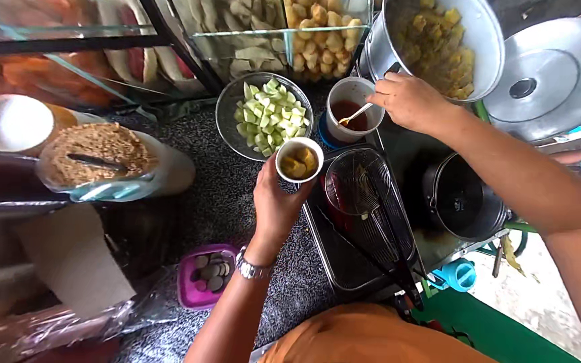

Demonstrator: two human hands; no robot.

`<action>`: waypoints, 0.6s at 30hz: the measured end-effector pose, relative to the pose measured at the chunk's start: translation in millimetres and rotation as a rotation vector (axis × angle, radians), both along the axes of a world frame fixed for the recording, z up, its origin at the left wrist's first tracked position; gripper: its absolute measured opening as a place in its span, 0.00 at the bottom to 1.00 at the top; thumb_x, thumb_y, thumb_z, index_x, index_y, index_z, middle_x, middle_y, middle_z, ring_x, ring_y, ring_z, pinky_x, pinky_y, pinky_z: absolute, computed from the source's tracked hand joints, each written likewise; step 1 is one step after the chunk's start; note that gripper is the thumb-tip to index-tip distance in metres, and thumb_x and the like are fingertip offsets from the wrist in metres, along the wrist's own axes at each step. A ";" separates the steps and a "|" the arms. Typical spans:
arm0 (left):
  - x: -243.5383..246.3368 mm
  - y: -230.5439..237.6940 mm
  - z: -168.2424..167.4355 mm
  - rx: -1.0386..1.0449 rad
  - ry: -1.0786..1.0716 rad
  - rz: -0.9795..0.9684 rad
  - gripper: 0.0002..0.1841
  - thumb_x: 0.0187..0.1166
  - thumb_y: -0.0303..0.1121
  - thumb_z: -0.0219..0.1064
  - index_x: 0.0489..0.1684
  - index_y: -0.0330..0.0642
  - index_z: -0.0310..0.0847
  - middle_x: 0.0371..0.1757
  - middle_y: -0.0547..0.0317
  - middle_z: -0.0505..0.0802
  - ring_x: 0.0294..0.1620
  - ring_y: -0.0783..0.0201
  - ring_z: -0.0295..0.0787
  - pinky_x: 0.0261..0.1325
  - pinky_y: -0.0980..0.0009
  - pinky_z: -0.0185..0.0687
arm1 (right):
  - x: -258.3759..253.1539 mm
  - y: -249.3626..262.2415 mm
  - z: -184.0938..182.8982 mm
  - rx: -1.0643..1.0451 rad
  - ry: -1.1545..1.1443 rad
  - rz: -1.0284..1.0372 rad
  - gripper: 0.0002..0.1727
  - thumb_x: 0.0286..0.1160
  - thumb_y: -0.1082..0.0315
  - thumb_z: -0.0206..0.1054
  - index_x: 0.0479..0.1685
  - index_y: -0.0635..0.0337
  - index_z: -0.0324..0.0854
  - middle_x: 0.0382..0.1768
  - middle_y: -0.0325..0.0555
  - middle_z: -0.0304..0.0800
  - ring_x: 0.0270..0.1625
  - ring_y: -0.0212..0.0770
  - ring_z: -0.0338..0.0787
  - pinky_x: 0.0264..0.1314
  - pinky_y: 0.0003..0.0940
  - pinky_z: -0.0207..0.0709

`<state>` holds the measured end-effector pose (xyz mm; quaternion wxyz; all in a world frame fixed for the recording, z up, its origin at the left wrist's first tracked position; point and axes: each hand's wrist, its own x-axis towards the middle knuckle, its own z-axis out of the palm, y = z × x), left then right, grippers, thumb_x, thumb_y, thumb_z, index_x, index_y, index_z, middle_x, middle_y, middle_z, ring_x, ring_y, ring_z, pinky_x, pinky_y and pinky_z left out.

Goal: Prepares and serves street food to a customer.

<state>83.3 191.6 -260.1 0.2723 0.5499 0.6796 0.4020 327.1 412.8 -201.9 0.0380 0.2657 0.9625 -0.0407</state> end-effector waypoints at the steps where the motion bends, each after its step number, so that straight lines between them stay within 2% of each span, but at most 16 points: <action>1: 2.1 3.2 0.6 0.007 0.003 -0.038 0.39 0.69 0.38 0.81 0.80 0.32 0.69 0.71 0.37 0.85 0.74 0.45 0.82 0.77 0.47 0.74 | -1.0 -1.8 -4.1 -0.016 -0.006 -0.001 0.17 0.77 0.88 0.56 0.58 0.73 0.87 0.52 0.68 0.88 0.62 0.70 0.86 0.67 0.59 0.78; 4: 8.7 14.3 1.4 0.026 0.012 -0.099 0.39 0.70 0.36 0.81 0.82 0.37 0.67 0.73 0.41 0.84 0.75 0.47 0.81 0.76 0.49 0.76 | -0.7 -5.5 -15.6 -0.080 -0.032 -0.016 0.17 0.78 0.88 0.55 0.57 0.74 0.86 0.53 0.67 0.87 0.64 0.67 0.86 0.72 0.56 0.76; 6: 11.6 24.7 -2.9 0.046 0.006 -0.089 0.38 0.70 0.36 0.81 0.81 0.39 0.68 0.72 0.43 0.85 0.74 0.49 0.82 0.75 0.50 0.77 | 0.4 -4.5 -17.6 -0.116 -0.024 -0.032 0.16 0.78 0.87 0.55 0.57 0.73 0.86 0.53 0.66 0.88 0.64 0.66 0.86 0.72 0.54 0.77; 9: 14.8 38.1 -9.6 0.038 0.012 -0.062 0.37 0.70 0.37 0.80 0.80 0.35 0.69 0.71 0.40 0.86 0.73 0.44 0.81 0.74 0.45 0.75 | 2.6 -9.3 -14.2 -0.144 -0.051 -0.022 0.15 0.78 0.87 0.57 0.55 0.74 0.87 0.52 0.65 0.88 0.63 0.65 0.86 0.71 0.53 0.77; 13: 16.4 31.3 -11.7 0.043 0.019 -0.077 0.39 0.70 0.36 0.81 0.83 0.38 0.66 0.72 0.41 0.85 0.73 0.45 0.82 0.73 0.47 0.77 | 10.8 -15.1 -14.0 -0.079 -0.014 0.039 0.13 0.76 0.88 0.58 0.51 0.74 0.87 0.46 0.64 0.87 0.56 0.64 0.88 0.65 0.51 0.80; 18: 18.5 32.9 -16.9 0.018 0.016 -0.056 0.39 0.70 0.36 0.81 0.82 0.36 0.68 0.70 0.40 0.86 0.71 0.44 0.83 0.73 0.46 0.77 | 12.5 -15.7 -16.8 -0.067 0.000 -0.003 0.15 0.76 0.88 0.58 0.54 0.75 0.87 0.48 0.66 0.88 0.58 0.65 0.88 0.66 0.52 0.80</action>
